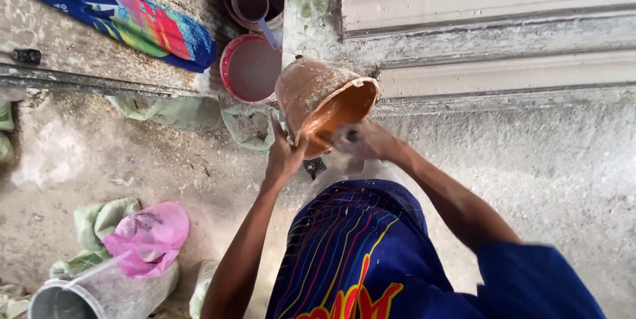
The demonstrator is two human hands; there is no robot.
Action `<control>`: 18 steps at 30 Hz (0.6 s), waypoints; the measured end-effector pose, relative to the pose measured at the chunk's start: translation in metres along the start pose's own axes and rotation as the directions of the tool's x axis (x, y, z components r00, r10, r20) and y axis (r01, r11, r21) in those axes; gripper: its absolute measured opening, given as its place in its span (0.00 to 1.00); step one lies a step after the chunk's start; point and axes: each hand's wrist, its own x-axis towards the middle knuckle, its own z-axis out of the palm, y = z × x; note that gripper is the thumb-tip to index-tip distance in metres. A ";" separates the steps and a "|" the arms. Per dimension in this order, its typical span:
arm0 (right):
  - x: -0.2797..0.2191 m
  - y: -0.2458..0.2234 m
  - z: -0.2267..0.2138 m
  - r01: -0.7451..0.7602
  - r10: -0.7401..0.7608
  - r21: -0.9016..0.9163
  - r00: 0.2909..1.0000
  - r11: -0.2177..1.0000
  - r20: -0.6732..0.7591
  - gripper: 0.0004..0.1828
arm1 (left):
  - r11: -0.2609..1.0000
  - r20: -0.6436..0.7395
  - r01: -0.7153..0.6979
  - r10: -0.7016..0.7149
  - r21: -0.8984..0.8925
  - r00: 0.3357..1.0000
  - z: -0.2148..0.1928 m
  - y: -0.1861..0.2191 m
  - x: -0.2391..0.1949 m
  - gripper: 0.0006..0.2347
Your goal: Mixing a plaster-like substance in a bucket and applying it to decorative moldings using a spatula and brush.
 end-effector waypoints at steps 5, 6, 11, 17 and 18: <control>0.098 0.163 0.099 0.149 -0.280 -0.304 0.848 0.941 -0.450 0.21 | 0.998 -0.075 -0.049 0.052 0.033 0.996 0.023 -0.007 0.006 0.34; 0.094 0.116 0.088 0.251 -0.087 0.194 0.794 0.948 -0.601 0.15 | 0.999 -0.088 -0.045 0.045 0.003 0.995 0.026 -0.011 0.005 0.33; 0.091 0.049 0.076 -0.186 0.755 0.979 0.630 -0.083 0.184 0.07 | 0.999 -0.115 -0.032 0.027 -0.038 0.993 0.028 -0.029 0.005 0.32; 0.074 0.122 0.072 0.077 -0.114 -0.097 0.872 0.992 -0.476 0.17 | 0.999 -0.103 0.011 -0.015 -0.038 0.995 0.036 -0.070 0.014 0.32; 0.074 0.127 0.088 0.119 -0.129 -0.057 0.789 0.991 -0.600 0.13 | 0.998 -0.115 0.003 -0.011 -0.067 0.993 0.040 -0.076 0.017 0.33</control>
